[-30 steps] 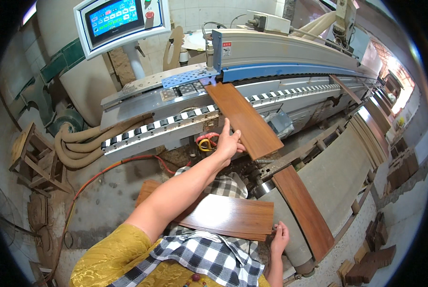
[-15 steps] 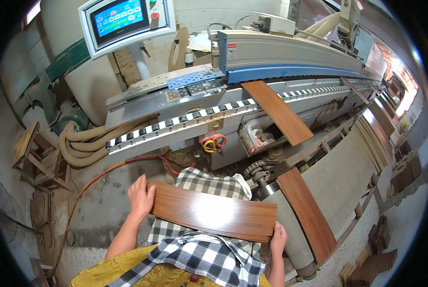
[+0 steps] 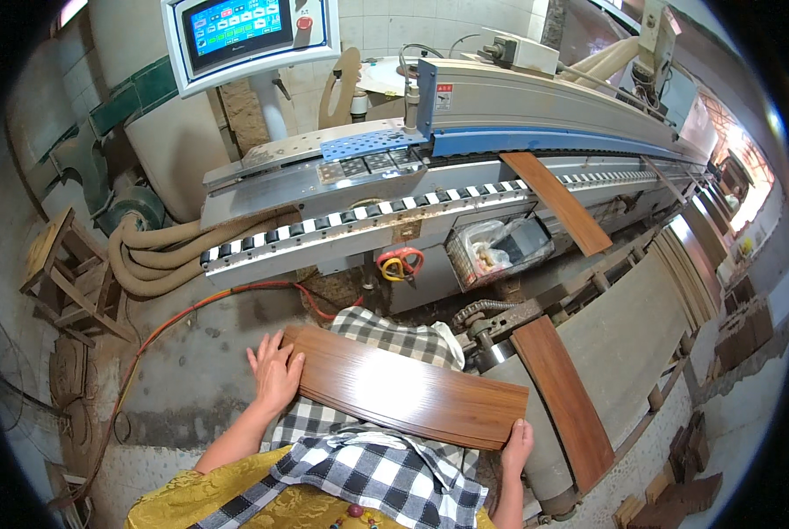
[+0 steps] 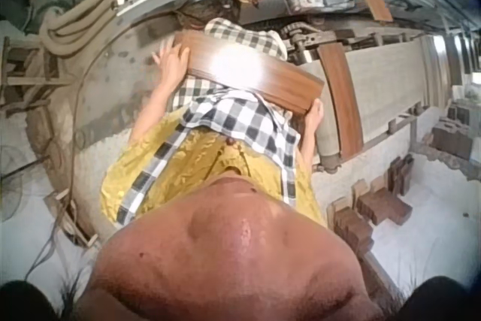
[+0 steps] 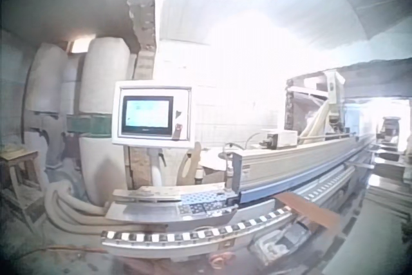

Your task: The person operates a woodworking machine, feeding rectangular wooden planks one by one into the conveyor system. They retrieve processed planks from the output side and stack them on a nearby table. The person repeats this cycle continuously throughout the clip.

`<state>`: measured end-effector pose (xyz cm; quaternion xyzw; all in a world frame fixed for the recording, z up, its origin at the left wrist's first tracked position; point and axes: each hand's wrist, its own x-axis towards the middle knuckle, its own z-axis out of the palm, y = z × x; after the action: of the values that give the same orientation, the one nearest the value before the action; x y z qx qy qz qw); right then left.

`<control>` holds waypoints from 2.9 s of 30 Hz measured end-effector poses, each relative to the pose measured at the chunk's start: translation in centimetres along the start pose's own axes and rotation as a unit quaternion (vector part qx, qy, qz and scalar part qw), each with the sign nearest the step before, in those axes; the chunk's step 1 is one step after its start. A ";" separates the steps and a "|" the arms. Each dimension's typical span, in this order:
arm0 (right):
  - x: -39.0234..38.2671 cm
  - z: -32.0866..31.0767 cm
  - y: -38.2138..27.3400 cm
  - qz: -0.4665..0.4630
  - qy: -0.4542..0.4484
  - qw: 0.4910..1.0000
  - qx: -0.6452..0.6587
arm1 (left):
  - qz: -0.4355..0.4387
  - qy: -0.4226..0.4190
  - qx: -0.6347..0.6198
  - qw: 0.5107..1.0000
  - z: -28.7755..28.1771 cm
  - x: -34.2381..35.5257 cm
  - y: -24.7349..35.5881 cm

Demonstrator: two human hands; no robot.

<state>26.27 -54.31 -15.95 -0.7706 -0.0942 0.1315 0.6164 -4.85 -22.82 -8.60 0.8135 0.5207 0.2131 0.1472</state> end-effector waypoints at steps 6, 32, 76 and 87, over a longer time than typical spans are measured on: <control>0.8 -1.3 2.4 -0.028 0.039 0.999 -0.026 | 0.002 -0.005 -0.045 0.999 1.3 -0.2 0.8; -1.6 6.6 -10.3 0.020 0.035 0.941 0.337 | -0.136 -0.111 -0.687 0.706 -1.7 13.6 10.2; -1.8 -1.1 -2.2 0.154 -0.076 0.985 0.034 | -0.076 -0.248 -0.639 0.725 4.3 14.0 19.5; -1.5 -1.3 -0.6 0.118 -0.078 0.988 0.060 | -0.078 -0.308 -0.596 0.738 7.6 16.8 25.5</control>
<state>25.28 -55.79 -15.00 -0.7255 -0.0422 0.2690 0.6320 25.11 -18.26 -0.14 0.5373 0.2749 0.2060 0.7703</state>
